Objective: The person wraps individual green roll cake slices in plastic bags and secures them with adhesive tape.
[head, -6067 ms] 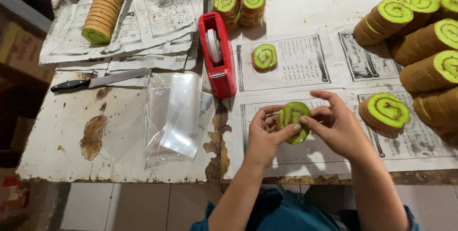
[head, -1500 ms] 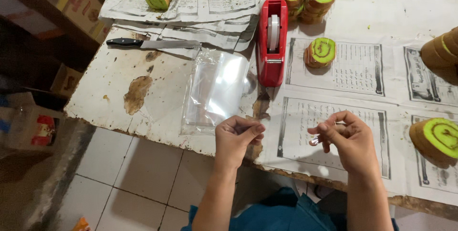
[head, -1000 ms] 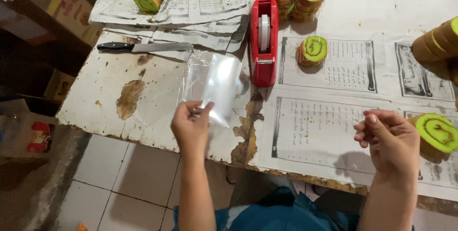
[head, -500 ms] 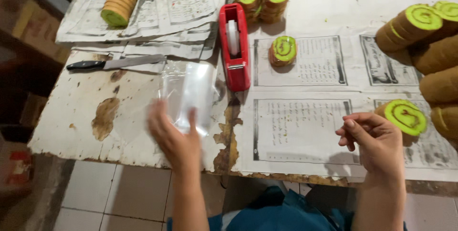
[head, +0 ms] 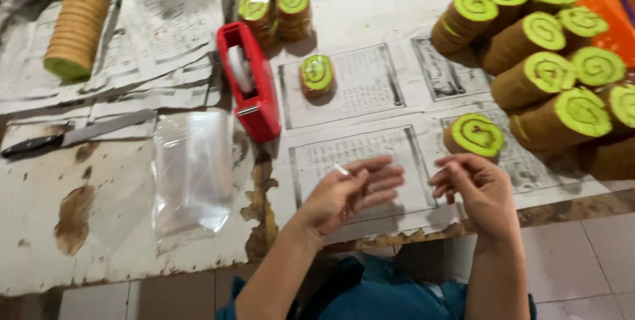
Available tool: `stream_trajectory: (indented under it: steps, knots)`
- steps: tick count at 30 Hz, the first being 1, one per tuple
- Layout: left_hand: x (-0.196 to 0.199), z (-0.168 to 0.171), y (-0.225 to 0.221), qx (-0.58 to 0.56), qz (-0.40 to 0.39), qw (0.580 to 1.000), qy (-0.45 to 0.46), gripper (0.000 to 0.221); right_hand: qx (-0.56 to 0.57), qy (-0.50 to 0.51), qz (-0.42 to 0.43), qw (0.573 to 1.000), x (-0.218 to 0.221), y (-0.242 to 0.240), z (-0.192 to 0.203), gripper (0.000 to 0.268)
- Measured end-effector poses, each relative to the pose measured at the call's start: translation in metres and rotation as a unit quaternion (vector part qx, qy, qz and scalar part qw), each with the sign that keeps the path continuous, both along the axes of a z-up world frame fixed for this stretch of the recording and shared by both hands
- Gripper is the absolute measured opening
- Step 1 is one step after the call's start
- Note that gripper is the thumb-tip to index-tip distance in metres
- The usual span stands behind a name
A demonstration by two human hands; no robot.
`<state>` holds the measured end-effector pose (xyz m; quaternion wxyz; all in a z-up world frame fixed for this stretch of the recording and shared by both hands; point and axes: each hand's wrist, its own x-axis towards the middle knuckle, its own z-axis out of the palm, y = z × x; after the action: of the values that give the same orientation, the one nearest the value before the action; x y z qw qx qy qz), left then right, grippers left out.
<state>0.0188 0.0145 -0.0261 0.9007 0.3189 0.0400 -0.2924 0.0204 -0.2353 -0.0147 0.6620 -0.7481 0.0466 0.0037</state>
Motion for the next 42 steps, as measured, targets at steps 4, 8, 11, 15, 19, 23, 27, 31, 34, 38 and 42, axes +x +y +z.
stream_trajectory:
  steps: [4, 8, 11, 15, 19, 23, 27, 31, 34, 38, 42]
  knots:
    - [0.025, 0.059, 0.009, 0.135, 0.066, 0.987, 0.058, 0.036, -0.092, -0.181, -0.152, 0.967, 0.007, -0.034, -0.023, 0.023]
    - [0.059, 0.018, 0.015, 0.043, 0.110, 0.993, 0.011, 0.043, -0.370, -0.086, -0.236, 0.894, 0.020, -0.026, -0.018, 0.101]
    - [0.069, -0.025, 0.018, 0.020, 0.099, 0.995, -0.018, 0.044, -0.401, -0.019, -0.233, 0.886, 0.024, -0.007, -0.010, 0.129]
    - [0.066, -0.047, 0.018, -0.014, 0.081, 0.996, -0.045, 0.045, -0.401, -0.052, -0.223, 0.887, 0.035, -0.006, -0.017, 0.135]
    - [0.064, -0.052, 0.018, -0.015, 0.074, 0.996, -0.047, 0.045, -0.400, -0.087, -0.231, 0.883, 0.042, -0.016, -0.036, 0.123]
    - [0.062, -0.049, 0.017, -0.010, 0.069, 0.997, -0.036, 0.045, -0.373, -0.127, -0.237, 0.888, 0.042, -0.021, -0.046, 0.127]
    - [0.062, -0.053, 0.015, -0.011, 0.069, 0.997, -0.026, 0.045, -0.377, -0.127, -0.226, 0.890, 0.044, -0.025, -0.052, 0.131]
    - [0.065, -0.058, 0.018, -0.010, 0.068, 0.997, -0.021, 0.045, -0.386, -0.078, -0.225, 0.891, 0.043, -0.022, -0.050, 0.140]
    - [0.064, -0.054, 0.019, -0.003, 0.074, 0.997, -0.023, 0.045, -0.374, -0.073, -0.240, 0.893, 0.045, -0.022, -0.056, 0.138]
    - [0.065, -0.052, 0.018, -0.002, 0.075, 0.997, -0.024, 0.045, -0.376, -0.132, -0.237, 0.886, 0.046, -0.022, -0.055, 0.124]
    - [0.066, -0.054, 0.018, -0.004, 0.071, 0.997, -0.021, 0.045, -0.395, -0.211, -0.224, 0.865, 0.049, -0.028, -0.062, 0.130]
